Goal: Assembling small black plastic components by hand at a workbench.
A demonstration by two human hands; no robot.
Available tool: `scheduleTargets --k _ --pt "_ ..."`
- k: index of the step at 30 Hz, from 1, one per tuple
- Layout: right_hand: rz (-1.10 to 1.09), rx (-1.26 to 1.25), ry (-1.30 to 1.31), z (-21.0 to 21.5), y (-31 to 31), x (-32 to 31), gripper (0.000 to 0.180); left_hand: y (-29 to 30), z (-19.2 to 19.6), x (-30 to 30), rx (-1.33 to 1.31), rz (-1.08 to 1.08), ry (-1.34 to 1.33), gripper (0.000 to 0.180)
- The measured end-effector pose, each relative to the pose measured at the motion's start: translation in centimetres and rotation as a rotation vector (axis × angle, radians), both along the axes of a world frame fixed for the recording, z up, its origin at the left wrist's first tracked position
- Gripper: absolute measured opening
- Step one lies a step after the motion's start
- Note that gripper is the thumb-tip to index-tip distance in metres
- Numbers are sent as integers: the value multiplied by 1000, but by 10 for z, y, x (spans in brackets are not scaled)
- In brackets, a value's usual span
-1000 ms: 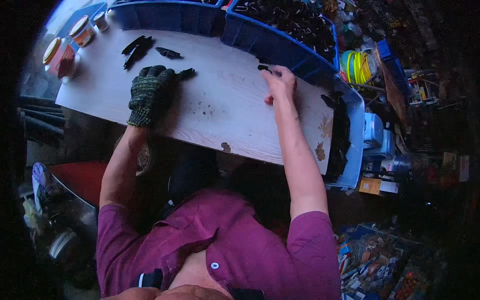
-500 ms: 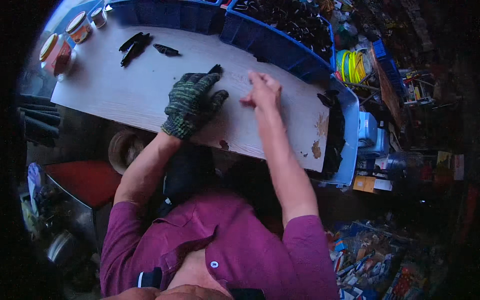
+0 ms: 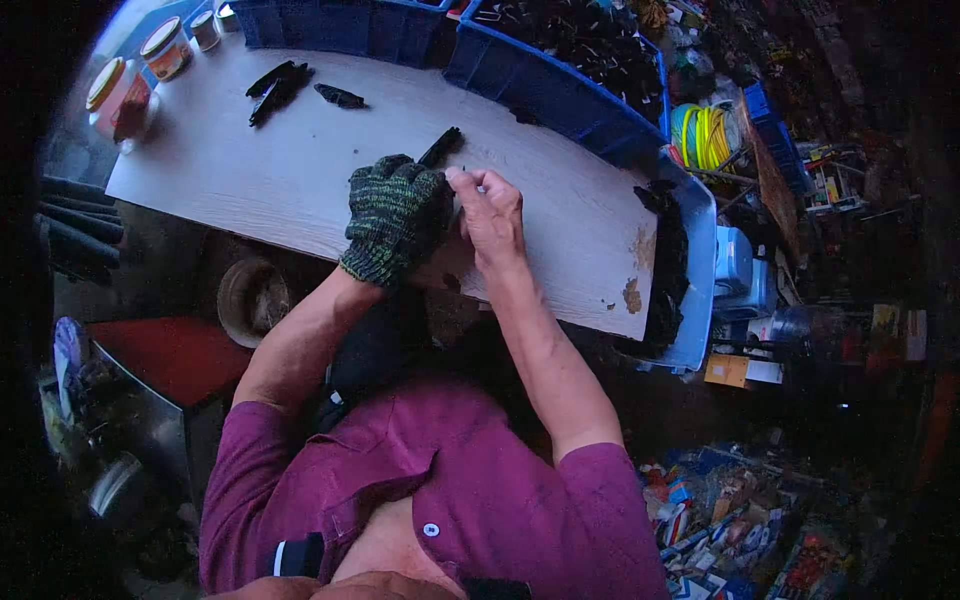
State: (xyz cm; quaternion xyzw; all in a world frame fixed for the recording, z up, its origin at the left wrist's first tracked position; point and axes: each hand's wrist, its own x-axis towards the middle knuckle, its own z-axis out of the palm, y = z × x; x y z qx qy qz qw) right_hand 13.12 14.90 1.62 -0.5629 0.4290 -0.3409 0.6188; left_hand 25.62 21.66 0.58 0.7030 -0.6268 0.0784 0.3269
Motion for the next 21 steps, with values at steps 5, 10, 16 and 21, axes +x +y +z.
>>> scheduleTargets --k 5,10,16,21 --pt "-29 -71 -69 -21 -11 -5 22 -1 1 -2 10 -84 37 17" --pt "-110 -14 -141 -12 -5 -14 23 -18 10 21 -209 27 163 31" --pt "-297 32 -220 -10 -15 -20 32 -36 -7 20 93 -79 -53 21" --pt "-371 25 -275 -7 -16 -23 31 -7 2 5 151 -350 573 21"
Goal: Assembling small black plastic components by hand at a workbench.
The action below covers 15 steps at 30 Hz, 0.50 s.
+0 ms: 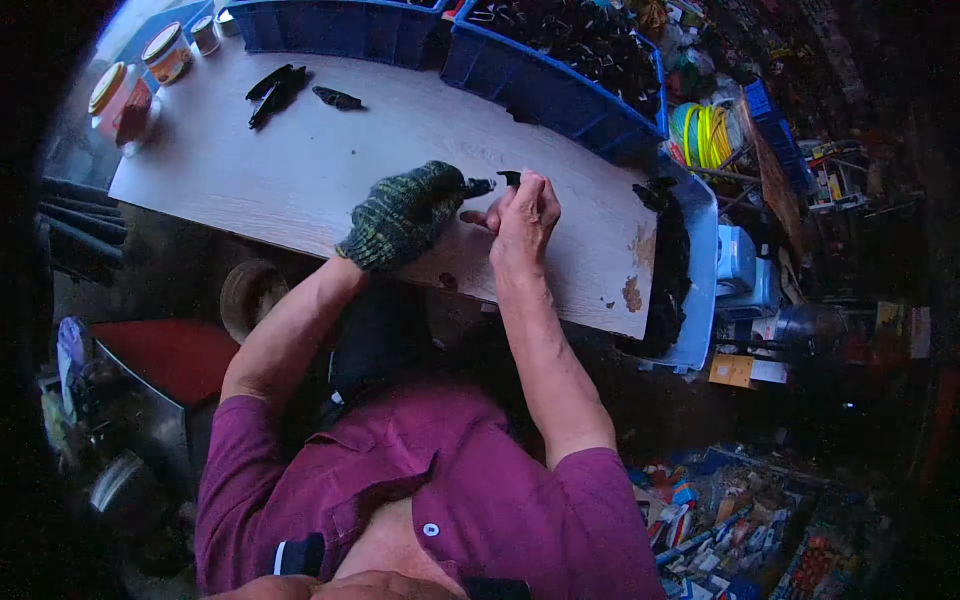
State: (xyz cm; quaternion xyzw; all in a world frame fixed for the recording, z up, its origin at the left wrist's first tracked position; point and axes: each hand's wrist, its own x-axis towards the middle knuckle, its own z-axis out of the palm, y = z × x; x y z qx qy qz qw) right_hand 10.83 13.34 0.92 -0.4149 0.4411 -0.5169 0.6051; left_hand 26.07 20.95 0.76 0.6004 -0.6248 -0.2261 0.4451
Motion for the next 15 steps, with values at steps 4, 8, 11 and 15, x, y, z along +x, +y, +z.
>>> scheduleTargets --k 4,8,11,15 --pt "-165 9 140 3 9 11 27 5 7 -14 -6 -66 134 23" --pt "-86 98 75 0 18 9 27 0 4 -16 50 -41 159 23" --pt "-118 57 30 0 19 10 27 -4 3 -17 127 -3 157 25" --pt "-110 -58 184 -12 19 10 28 -11 -23 -24 -180 111 12 28"
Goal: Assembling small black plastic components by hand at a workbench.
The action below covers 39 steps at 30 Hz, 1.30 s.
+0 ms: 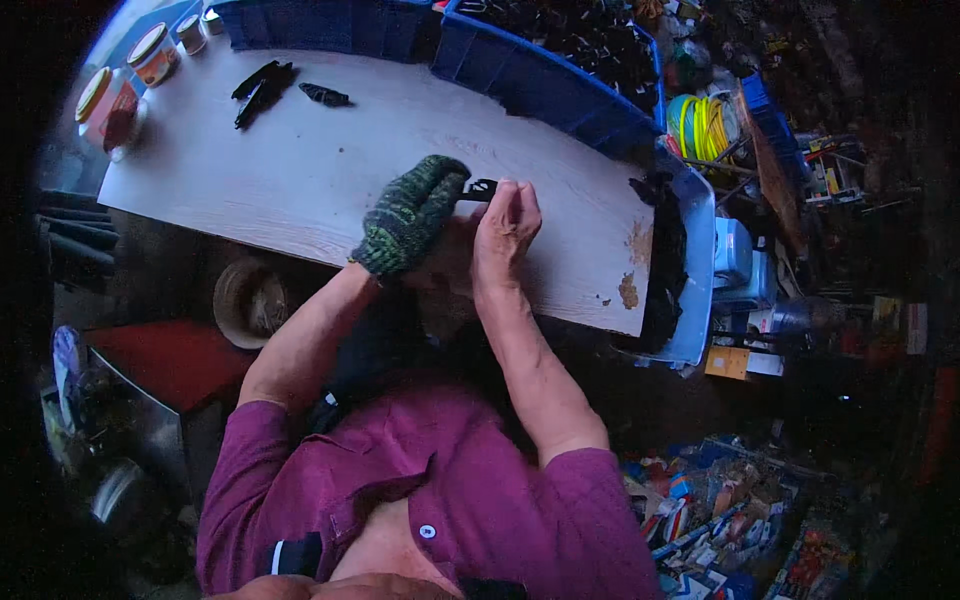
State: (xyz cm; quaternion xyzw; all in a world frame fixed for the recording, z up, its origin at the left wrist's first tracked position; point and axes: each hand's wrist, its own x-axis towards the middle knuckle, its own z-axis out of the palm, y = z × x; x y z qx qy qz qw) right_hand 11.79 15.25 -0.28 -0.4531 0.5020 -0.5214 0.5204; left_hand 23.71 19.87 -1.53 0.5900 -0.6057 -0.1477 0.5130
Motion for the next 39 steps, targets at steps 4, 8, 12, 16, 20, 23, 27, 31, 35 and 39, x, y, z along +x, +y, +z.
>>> scheduleTargets --k 4,8,12,16,20,23,27,31,35,39 --pt "73 -220 101 0 1 -7 25 5 22 -28 163 50 418 32" --pt "54 -290 164 -11 -14 -21 22 3 25 -31 193 -1 277 35" --pt "63 -33 52 4 -8 -13 26 7 7 13 -5 53 -91 35" --pt "17 218 -161 18 -23 -21 30 -13 5 138 -154 556 -853 34" --pt "-299 277 -236 32 -78 -62 31 -23 5 180 78 446 -883 31" --pt "-606 135 -162 37 -114 -98 33 -29 6 166 105 320 -792 27" --pt "-504 156 17 37 -116 -98 32 -28 3 143 99 202 -798 30" --pt "-246 135 95 27 -109 -59 31 -24 11 121 119 121 -827 26" --pt "-3 151 324 31 -115 -19 34 -22 16 117 66 138 -765 25" --pt "67 34 618 34 -124 6 43 -20 23 114 107 134 -716 23"
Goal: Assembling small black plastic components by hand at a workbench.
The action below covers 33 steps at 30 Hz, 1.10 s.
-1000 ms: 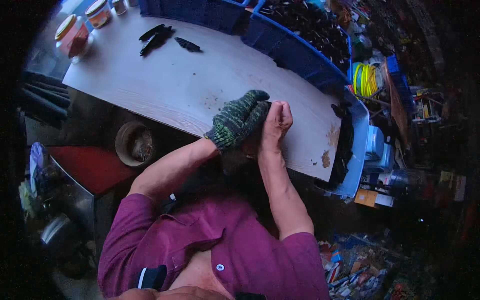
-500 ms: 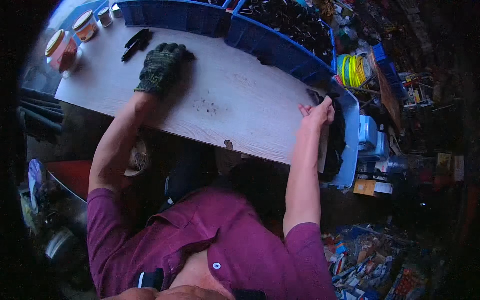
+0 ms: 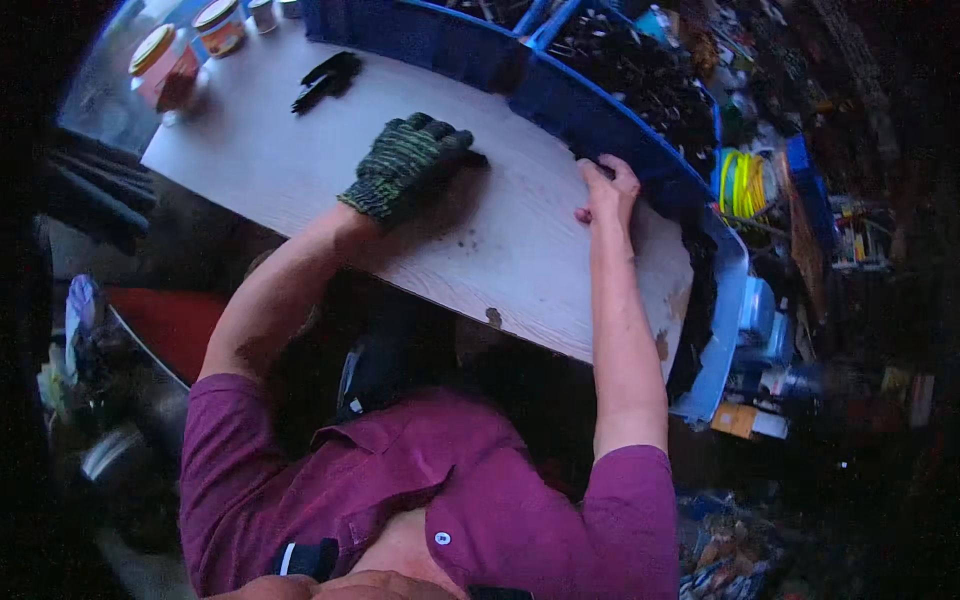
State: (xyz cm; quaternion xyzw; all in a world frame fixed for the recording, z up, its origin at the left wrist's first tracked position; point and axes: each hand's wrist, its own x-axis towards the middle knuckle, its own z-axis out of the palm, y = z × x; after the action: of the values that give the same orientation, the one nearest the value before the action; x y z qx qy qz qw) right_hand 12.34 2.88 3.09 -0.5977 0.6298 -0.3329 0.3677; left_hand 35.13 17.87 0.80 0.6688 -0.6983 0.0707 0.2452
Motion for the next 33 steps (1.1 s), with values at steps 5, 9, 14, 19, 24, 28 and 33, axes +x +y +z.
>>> scheduleTargets --k 5,9,14,19,24,28,33 --pt "92 -44 225 5 0 16 33 0 -1 4 1 10 -10 30" --pt "145 -95 320 -2 -7 12 31 2 2 3 42 19 14 28" --pt "185 -83 187 -10 -9 -9 27 5 7 4 -106 33 81 28" --pt "223 115 -208 -10 31 -8 31 14 -8 -19 -277 -25 674 26" --pt "383 195 -432 -12 91 6 27 14 -23 -57 30 -123 948 31" --pt "438 188 -431 -14 102 -2 26 23 -2 -61 313 -160 1325 31" --pt "521 227 -589 -12 104 -4 20 30 -12 -70 132 -106 1167 27"
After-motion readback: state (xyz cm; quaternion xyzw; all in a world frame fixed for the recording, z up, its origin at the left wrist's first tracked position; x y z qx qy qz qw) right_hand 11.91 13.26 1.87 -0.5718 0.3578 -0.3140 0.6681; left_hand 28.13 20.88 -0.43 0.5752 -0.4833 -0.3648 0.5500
